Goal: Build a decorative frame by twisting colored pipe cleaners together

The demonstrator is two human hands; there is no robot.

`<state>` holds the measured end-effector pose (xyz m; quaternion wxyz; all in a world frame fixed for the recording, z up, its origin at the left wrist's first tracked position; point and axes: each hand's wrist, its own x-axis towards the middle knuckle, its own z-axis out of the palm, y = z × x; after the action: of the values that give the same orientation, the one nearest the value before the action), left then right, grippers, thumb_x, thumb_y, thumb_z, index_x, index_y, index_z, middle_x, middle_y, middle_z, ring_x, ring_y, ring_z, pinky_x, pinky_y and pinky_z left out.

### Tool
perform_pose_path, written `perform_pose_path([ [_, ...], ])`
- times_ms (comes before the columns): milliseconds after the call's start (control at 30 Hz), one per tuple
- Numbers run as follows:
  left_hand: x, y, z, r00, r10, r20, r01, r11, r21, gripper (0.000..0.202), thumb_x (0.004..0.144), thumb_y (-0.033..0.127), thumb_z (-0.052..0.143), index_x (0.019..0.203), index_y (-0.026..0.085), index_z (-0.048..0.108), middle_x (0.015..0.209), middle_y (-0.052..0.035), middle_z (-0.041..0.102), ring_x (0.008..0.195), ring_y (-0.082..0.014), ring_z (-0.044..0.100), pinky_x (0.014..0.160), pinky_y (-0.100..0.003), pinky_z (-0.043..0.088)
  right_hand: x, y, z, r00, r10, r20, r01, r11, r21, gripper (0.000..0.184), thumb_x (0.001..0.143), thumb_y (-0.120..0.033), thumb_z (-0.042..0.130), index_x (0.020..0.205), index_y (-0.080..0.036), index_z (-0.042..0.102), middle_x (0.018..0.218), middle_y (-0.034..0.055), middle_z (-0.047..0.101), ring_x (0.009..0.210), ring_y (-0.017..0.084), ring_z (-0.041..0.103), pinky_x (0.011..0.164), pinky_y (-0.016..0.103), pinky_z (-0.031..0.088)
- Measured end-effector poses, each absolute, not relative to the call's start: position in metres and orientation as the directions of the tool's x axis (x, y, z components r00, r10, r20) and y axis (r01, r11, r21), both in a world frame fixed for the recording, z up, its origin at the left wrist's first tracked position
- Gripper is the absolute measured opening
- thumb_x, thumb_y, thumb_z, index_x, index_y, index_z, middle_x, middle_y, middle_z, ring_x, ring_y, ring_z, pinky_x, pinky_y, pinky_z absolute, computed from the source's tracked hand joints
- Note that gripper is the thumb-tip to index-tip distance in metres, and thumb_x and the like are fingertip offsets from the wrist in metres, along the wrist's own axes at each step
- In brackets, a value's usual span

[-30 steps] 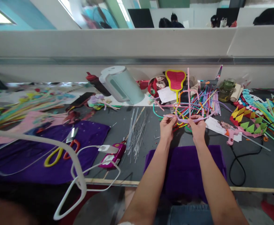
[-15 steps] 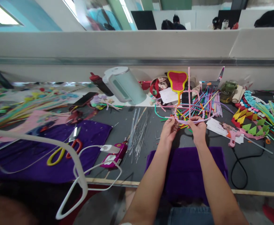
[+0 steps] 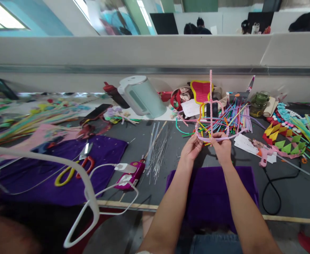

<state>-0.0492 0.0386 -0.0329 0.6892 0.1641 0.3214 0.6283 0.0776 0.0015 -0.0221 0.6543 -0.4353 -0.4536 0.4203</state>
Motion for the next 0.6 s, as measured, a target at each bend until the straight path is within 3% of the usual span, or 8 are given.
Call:
perform_pose_path([
  [233,-0.051,0.034,-0.029,-0.146,0.979,-0.145,-0.632,0.021,0.775,0.033,0.054,0.030,0.084,0.073,0.014,0.063,0.065,0.0012,0.064,0.055,-0.0072,0.059,0.057,-0.019,0.048,0.076,-0.003,-0.018,0.259,0.929,0.264,-0.046,0.285,-0.957,0.023,0.073,-0.038,0.068,0.084,-0.020,0.058,0.072,-0.0022,0.062,0.055,0.012,0.058,0.054,0.026,0.048],
  [433,-0.048,0.030,-0.022,-0.266,0.962,-0.054,-0.456,-0.076,0.887,0.029,0.062,0.039,0.078,0.071,0.013,0.068,0.062,-0.0018,0.066,0.050,-0.0083,0.057,0.052,-0.020,0.045,0.075,-0.005,-0.015,0.255,0.924,0.283,0.025,0.287,-0.958,0.021,0.074,-0.037,0.067,0.083,-0.021,0.059,0.069,-0.0025,0.062,0.054,0.012,0.058,0.054,0.026,0.048],
  [600,-0.045,0.028,-0.018,-0.317,0.947,0.059,-0.309,-0.161,0.937,0.024,0.058,0.033,0.080,0.070,0.014,0.070,0.062,-0.0004,0.065,0.054,-0.0092,0.056,0.055,-0.020,0.044,0.074,-0.006,-0.014,0.252,0.918,0.307,0.073,0.298,-0.952,0.017,0.076,-0.036,0.065,0.082,-0.021,0.059,0.068,-0.0028,0.061,0.052,0.011,0.057,0.051,0.024,0.046],
])
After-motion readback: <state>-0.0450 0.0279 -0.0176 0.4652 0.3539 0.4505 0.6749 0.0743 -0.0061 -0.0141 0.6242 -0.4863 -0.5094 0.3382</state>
